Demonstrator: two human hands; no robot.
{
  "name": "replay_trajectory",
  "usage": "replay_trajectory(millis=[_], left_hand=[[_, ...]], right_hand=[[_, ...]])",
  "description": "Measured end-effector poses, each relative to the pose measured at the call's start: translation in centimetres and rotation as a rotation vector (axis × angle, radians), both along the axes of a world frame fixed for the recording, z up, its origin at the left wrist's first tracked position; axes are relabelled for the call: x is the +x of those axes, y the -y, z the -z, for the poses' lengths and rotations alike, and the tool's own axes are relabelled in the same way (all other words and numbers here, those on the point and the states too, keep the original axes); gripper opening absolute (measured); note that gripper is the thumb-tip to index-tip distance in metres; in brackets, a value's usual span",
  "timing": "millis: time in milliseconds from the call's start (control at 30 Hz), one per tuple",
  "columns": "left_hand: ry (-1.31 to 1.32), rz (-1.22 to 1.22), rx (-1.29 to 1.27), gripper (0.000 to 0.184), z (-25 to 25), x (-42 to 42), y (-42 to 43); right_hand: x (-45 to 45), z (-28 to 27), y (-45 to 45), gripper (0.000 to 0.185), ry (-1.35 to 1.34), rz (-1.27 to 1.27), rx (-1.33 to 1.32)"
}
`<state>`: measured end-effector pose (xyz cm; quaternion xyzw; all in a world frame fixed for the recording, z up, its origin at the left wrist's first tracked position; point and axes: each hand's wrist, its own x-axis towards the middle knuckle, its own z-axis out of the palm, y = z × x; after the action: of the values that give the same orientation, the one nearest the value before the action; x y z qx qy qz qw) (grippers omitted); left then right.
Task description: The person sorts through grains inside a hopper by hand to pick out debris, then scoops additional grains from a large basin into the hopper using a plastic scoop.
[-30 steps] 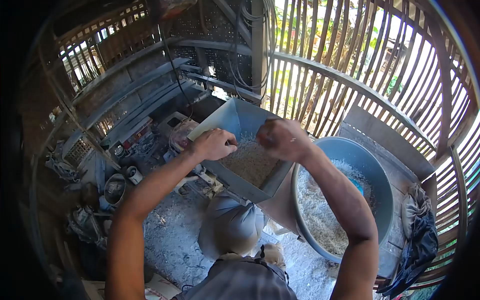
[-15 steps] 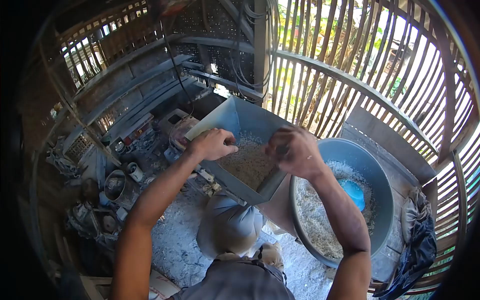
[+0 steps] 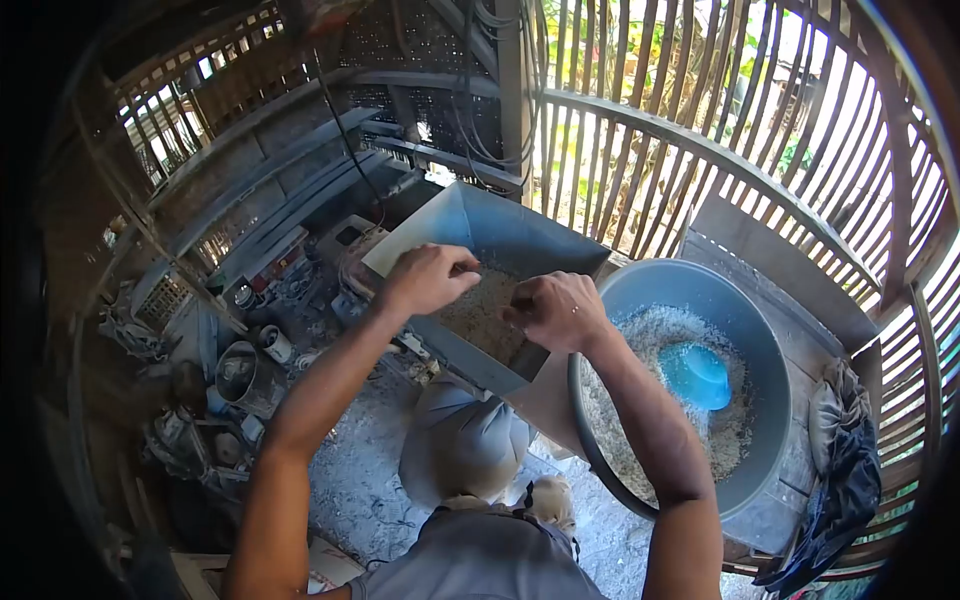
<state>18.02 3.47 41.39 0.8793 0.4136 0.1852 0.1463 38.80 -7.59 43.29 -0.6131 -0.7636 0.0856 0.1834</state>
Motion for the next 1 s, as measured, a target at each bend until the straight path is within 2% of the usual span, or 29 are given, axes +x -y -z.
replay_trajectory(millis=[67, 133, 333, 433, 733, 833, 900, 967, 1000], left_hand=[[0.079, 0.079, 0.006, 0.026, 0.3, 1.3, 1.2], [0.024, 0.067, -0.01, 0.023, 0.2, 1.6, 1.8], [0.132, 0.031, -0.074, 0.02, 0.6, 0.4, 1.5], [0.153, 0.015, -0.077, 0.02, 0.3, 0.4, 1.8], [0.106, -0.041, -0.078, 0.026, -0.1, 0.5, 1.9], [0.032, -0.065, -0.092, 0.022, -0.2, 0.6, 1.6], [0.306, 0.043, 0.21, 0.016, 1.6, 0.8, 1.0], [0.411, 0.089, 0.25, 0.01, 3.0, 0.7, 0.3], [0.381, 0.082, 0.139, 0.007, 2.6, 0.6, 0.4]], right_hand=[[0.0, 0.0, -0.1, 0.034, -0.023, -0.007, -0.009], [0.3, 0.2, 0.1, 0.033, -0.051, -0.013, -0.01], [-0.3, 0.8, -0.1, 0.033, -0.109, -0.04, 0.109], [-0.2, 0.7, 0.0, 0.032, -0.117, -0.008, 0.081], [-0.2, 0.6, 0.1, 0.022, -0.112, -0.014, 0.071], [-0.5, 1.0, 0.3, 0.017, -0.284, -0.04, 0.194], [0.2, 1.5, -0.3, 0.013, -0.196, -0.118, 0.304], [0.4, 2.3, -0.8, 0.011, -0.207, -0.141, 0.38], [0.4, 2.6, -1.0, 0.011, -0.262, -0.125, 0.402]])
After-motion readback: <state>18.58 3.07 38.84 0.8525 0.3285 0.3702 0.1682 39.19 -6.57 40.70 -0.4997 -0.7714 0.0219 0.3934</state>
